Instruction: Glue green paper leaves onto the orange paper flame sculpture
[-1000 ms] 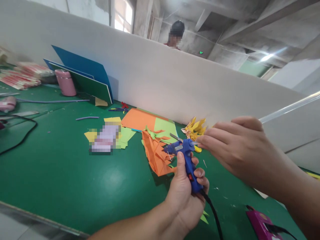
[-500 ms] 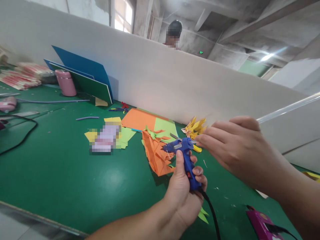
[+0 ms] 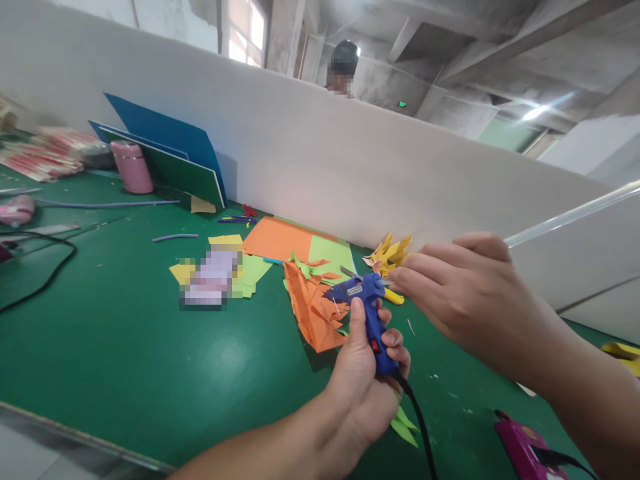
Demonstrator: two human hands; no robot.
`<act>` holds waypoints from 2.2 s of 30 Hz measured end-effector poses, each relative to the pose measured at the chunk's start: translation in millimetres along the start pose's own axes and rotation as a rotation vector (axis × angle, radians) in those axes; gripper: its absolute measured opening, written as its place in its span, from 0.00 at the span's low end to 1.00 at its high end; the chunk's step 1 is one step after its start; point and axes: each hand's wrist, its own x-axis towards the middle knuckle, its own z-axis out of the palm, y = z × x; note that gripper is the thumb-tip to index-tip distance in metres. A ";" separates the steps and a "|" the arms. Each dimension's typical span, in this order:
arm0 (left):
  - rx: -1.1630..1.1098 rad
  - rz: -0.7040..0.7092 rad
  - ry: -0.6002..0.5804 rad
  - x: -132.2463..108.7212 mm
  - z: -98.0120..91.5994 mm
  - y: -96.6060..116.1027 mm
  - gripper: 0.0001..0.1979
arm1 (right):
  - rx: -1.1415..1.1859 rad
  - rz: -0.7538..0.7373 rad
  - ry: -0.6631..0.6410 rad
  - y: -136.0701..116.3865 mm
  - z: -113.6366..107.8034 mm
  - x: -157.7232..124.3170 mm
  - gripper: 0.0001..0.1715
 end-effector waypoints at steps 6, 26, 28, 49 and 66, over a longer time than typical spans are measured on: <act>-0.022 0.007 -0.005 1.1 1.6 1.0 0.16 | -0.007 0.001 -0.001 -0.4 -0.2 -0.9 0.20; -0.014 0.090 0.043 -6.6 -0.5 -6.3 0.13 | 0.027 0.004 -0.014 -2.5 -2.0 -0.2 0.21; -0.009 0.085 0.056 -7.0 -0.3 -6.4 0.13 | 0.028 0.001 -0.011 -2.3 -1.3 -0.5 0.21; 0.043 0.070 0.043 2.6 2.3 -4.9 0.14 | -0.031 0.039 -0.011 -2.8 1.8 -9.5 0.20; 0.075 0.170 0.010 10.5 -0.2 -4.3 0.12 | -0.067 0.093 0.091 -15.5 6.5 -12.3 0.19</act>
